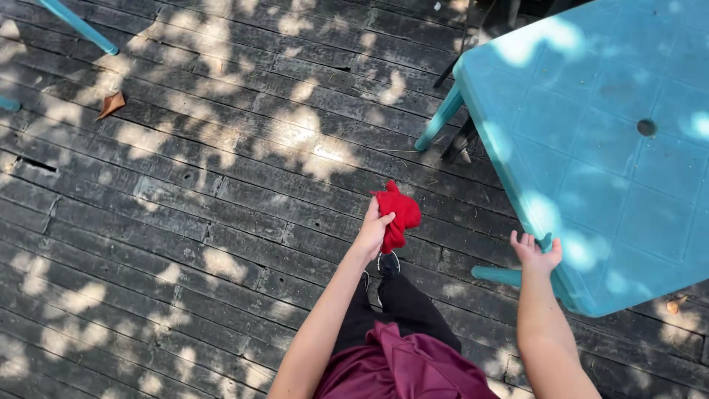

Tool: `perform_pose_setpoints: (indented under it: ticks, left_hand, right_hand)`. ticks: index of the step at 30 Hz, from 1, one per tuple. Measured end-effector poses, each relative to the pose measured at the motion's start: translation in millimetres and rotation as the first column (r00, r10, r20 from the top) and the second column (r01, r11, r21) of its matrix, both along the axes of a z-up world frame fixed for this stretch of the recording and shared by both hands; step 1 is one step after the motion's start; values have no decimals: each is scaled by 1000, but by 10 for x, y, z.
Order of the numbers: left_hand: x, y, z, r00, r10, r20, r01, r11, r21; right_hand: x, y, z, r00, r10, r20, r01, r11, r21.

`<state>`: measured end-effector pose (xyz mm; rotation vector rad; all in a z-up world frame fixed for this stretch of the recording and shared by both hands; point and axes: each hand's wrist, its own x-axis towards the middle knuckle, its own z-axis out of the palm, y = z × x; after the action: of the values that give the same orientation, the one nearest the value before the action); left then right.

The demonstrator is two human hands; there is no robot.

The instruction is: Wiping down plastic tables and chairs with a wet cloth in an outdoor dining area.

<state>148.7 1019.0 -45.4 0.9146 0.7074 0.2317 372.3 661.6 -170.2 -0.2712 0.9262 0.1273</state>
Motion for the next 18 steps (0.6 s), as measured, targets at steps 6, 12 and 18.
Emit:
perform_pose_setpoints:
  ticks: [6,12,18]
  left_hand:
    - [268,-59,-317,989,-143,-33,143,990,15]
    - [842,-449,124,954,-289,-81,286,957,-49]
    - [1670,-1038,-421,872,-474,-124,471,880,-60]
  right_hand:
    - [60,199,24,986,168,20,-167,985,-30]
    - [292,576,26,994,111,-10,-110,991,73]
    - [510,577,-97,990,-61,-125,72,994,84]
